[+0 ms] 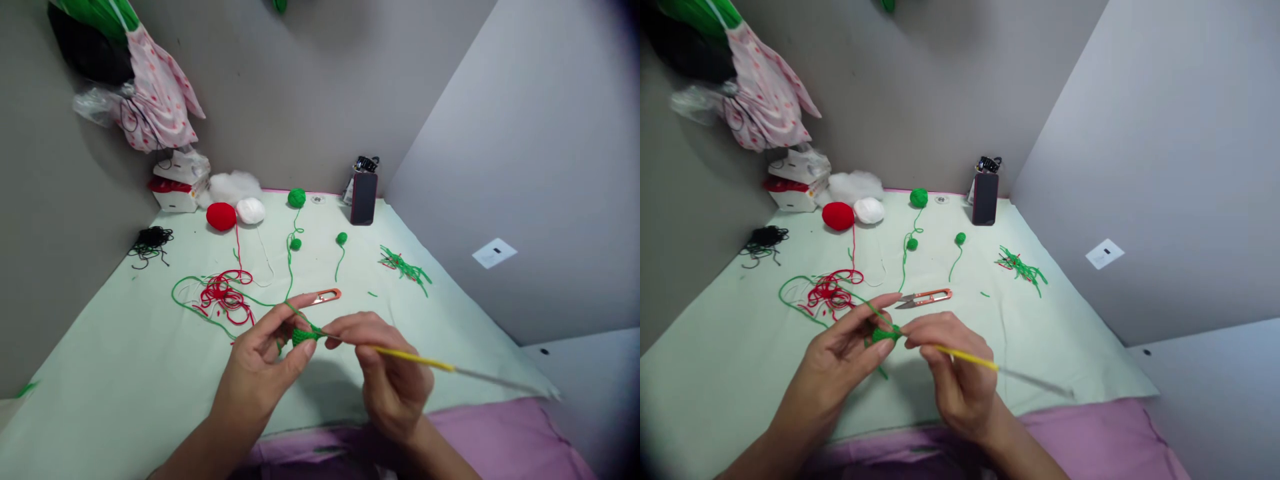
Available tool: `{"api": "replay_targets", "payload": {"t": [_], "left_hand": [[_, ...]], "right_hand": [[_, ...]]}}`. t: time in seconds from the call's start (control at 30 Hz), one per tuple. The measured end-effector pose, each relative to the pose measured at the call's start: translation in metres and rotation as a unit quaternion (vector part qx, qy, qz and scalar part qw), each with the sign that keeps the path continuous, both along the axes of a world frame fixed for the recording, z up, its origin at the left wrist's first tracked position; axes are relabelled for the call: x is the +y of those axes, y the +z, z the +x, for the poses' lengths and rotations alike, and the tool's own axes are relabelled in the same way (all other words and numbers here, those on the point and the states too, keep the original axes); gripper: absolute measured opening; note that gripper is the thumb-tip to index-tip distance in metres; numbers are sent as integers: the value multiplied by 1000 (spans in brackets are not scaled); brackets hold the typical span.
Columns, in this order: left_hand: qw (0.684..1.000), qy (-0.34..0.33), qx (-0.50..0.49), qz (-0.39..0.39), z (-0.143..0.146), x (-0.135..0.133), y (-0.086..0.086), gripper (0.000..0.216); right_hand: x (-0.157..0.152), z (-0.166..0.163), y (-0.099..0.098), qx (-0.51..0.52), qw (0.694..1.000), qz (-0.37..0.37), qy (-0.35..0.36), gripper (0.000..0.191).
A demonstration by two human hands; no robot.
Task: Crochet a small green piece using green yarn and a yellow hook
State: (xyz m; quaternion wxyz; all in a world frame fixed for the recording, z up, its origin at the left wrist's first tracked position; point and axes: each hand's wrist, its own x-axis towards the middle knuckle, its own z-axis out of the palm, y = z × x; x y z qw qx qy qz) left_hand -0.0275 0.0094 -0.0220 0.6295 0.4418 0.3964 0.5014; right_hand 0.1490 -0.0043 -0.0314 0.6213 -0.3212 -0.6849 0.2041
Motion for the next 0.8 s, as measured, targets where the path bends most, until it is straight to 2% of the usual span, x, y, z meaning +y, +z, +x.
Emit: {"api": "replay_targets", "payload": {"t": [0.13,0.2,0.3,0.47,0.6,0.8], "left_hand": [[997,-26,-50,-44,-1,0,4,37],[997,-28,-57,-47,-1,0,5,37],[997,-32,-51,-42,-1,1,6,38],[999,-21,-20,-21,-1,2,6,34],[1000,4,14,13,-2,3,4,25],[994,27,84,60,-2,5,2,12]], "right_hand": [[3,-2,-1,133,983,-118,34,20],[4,-1,-2,156,976,-139,60,19],[3,1,0,140,978,-134,74,19],[0,3,8,53,994,-90,38,21],[-3,3,10,-44,999,-9,7,24],[-8,4,0,-198,971,107,-76,19]]}}
